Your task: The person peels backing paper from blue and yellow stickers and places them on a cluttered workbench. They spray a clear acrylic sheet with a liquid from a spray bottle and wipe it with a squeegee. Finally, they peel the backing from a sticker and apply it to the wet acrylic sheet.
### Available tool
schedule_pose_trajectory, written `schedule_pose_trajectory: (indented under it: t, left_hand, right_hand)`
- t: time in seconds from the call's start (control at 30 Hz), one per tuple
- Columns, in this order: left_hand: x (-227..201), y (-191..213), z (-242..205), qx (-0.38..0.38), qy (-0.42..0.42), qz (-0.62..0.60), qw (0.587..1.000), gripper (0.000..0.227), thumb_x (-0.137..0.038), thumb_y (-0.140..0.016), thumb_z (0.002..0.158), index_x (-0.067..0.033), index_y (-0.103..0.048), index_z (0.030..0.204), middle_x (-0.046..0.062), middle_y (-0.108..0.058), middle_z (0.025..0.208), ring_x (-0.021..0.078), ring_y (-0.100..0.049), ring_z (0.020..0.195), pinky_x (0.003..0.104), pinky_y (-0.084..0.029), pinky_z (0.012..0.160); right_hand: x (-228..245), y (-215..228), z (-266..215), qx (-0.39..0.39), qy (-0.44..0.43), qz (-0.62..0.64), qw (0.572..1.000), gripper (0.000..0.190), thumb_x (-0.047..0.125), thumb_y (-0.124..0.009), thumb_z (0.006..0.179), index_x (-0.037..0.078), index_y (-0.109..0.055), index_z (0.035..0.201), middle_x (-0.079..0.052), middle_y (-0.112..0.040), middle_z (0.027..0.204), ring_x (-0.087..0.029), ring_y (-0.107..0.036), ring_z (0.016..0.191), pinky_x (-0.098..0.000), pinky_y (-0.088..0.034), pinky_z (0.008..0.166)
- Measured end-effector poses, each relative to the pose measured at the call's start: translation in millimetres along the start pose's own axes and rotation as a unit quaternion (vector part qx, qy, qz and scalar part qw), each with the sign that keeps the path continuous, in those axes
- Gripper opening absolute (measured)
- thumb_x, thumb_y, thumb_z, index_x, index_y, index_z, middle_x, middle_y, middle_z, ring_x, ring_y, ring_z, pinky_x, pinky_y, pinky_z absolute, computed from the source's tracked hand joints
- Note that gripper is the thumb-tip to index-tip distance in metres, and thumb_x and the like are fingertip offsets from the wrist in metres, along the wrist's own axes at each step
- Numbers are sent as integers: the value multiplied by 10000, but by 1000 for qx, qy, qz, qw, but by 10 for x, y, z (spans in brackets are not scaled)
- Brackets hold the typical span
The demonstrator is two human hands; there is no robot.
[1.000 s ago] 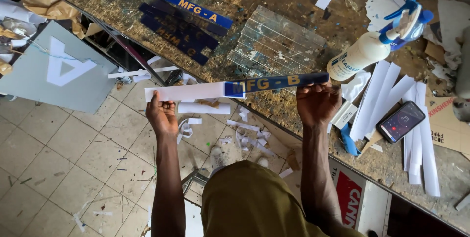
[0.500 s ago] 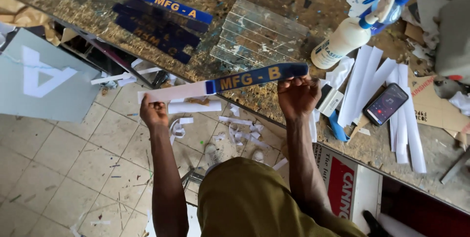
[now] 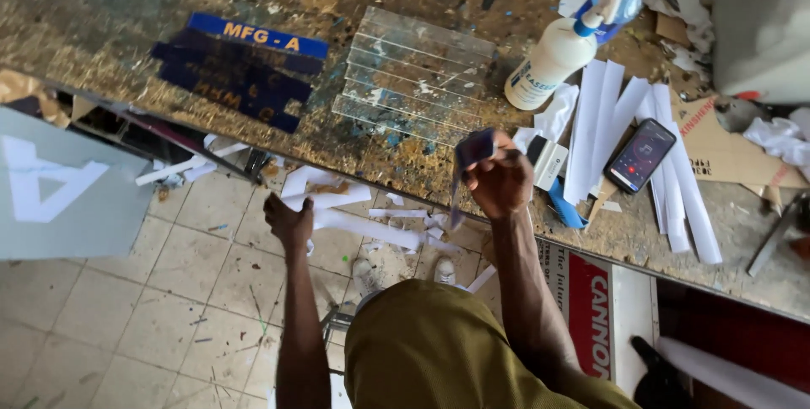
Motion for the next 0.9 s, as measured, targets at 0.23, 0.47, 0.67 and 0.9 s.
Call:
schedule_pose_trajectory:
  t: [0.23,0.47,0.67,0.9]
  left_hand:
    - [-2505,1122,-934,118,-197,-386,894,252,-290,-720,1139,-84,-784,1270,135,-819,1233,295,-764,1224,474,-608,1085]
    - [-3659,1245,-1561,351,-320,-391,788,359,-375,-636,1161,-119,-821,1333,152,-777,1139,275,-712,1068,458,-598,1010]
    - [-3928,992,-1780,493,-279,-424,707,423,-413,-596,1197,-49,-811,1216,133,-739,1034,210,-662,1040,434,-530,990]
    - [-4026,1060,-1735,485,-296,-466,678,327,-306,-635,1194,-27,-790,1125,152,-734,971,217,-694,1009,416,-538,983]
  right_hand:
    - [-321,207,-35,69,-54,-33,996,137,79,-611,816,-50,-635,854,-73,-437,570,-464,-776,637,-443,-619,389]
    - [-80,-395,-178,166,-60,-128,976,140,-10,-733,799,-140,-682,802,-189,-602,636,-323,-750,538,-396,-637,438]
    - [62,-275,-138,216,-56,-172,960,147,6,-736,862,-137,-703,853,-176,-643,729,-256,-761,614,-351,-662,493]
    - [112,-273,-54,224,-64,-177,956,149,-3,-731,850,-146,-690,836,-157,-604,729,-212,-701,599,-340,-666,486]
Point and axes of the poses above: each hand's wrist, its own z-axis towards the middle knuckle, its own y-axis out of the back of the hand, x = y × z, the point moved 8 cm from there along z, towards the middle knuckle
